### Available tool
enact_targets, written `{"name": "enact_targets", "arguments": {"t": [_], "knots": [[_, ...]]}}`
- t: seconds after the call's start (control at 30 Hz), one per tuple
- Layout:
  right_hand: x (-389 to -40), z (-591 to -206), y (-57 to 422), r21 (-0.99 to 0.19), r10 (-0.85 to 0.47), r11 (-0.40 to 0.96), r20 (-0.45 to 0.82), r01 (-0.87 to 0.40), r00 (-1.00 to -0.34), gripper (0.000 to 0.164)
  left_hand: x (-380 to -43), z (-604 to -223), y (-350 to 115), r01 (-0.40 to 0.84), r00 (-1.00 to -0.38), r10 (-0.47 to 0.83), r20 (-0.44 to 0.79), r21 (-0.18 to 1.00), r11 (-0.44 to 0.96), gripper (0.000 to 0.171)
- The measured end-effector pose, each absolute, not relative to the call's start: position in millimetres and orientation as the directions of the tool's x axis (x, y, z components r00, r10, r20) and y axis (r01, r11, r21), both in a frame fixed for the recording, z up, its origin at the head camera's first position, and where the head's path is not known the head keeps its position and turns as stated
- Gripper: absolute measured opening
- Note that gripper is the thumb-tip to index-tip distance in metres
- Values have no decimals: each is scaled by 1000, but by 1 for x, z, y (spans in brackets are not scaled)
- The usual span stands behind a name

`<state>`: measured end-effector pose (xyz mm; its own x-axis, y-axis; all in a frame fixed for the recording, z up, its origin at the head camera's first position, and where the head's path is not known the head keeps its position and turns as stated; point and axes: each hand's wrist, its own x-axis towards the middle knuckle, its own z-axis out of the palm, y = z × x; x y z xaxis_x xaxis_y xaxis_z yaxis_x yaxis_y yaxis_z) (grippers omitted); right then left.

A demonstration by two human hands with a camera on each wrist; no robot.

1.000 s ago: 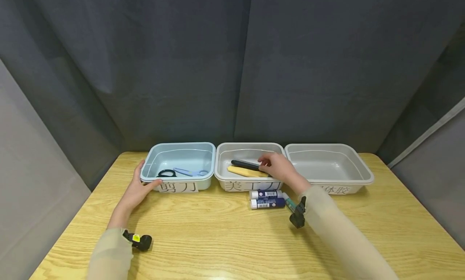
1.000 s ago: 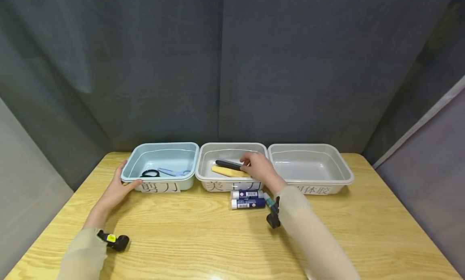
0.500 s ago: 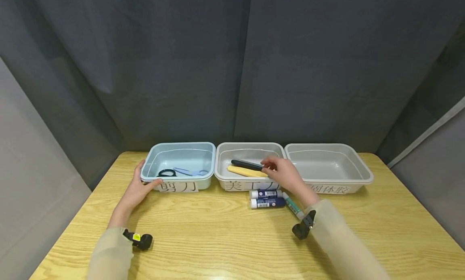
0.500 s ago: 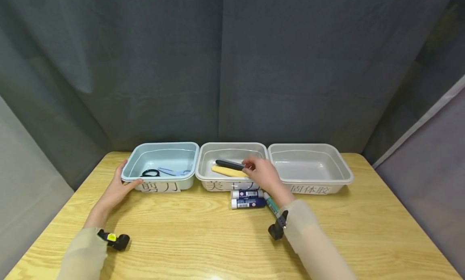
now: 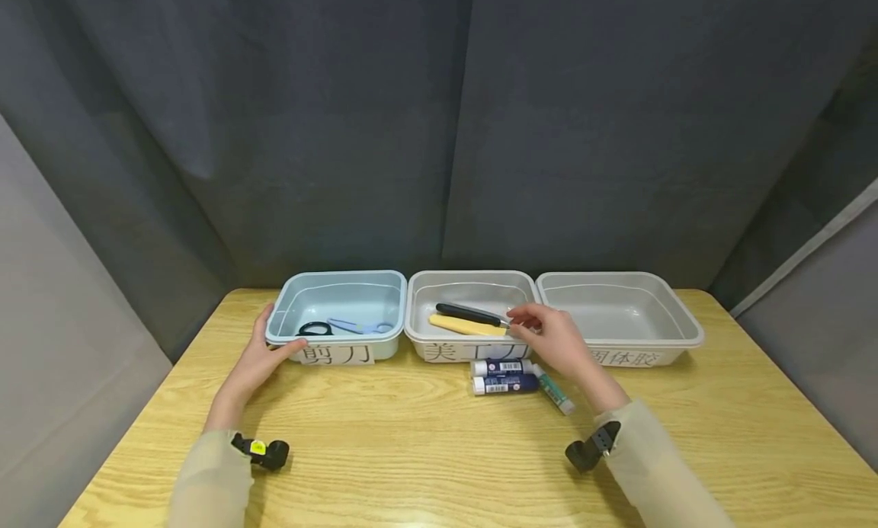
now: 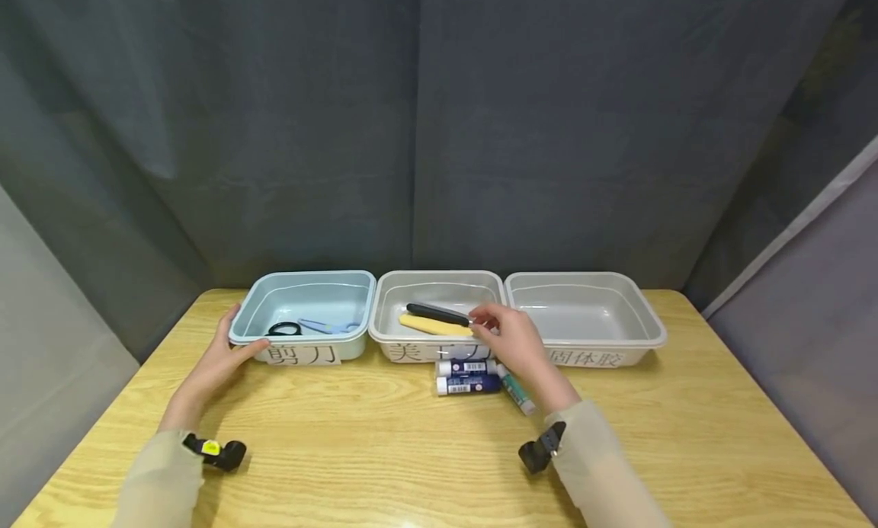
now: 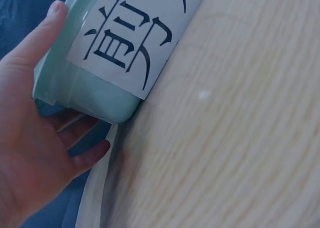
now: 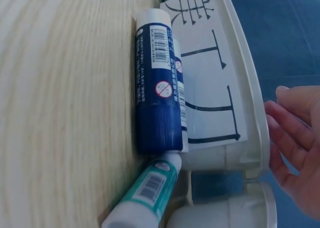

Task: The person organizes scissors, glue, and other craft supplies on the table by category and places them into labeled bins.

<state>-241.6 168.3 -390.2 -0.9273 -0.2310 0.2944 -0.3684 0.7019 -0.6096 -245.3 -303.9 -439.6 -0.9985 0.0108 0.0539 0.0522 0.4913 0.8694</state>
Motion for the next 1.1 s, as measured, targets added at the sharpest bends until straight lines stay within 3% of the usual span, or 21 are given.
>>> {"name": "enact_targets", "arguments": {"t": [0.23, 0.53, 1.1], "knots": [[-232, -393, 180, -603, -204, 689, 371, -402, -906, 21, -240, -432, -303, 49, -997, -19, 74, 807, 588, 105], [-228, -397, 204, -575, -117, 699, 495, -425, -861, 25, -232, -418, -296, 90, -988, -15, 151, 662, 744, 95], [-217, -402, 260, -570, -75, 737, 465, -363, -882, 45, -236, -390, -248, 289, -924, 119, 364, 458, 841, 72]]}}
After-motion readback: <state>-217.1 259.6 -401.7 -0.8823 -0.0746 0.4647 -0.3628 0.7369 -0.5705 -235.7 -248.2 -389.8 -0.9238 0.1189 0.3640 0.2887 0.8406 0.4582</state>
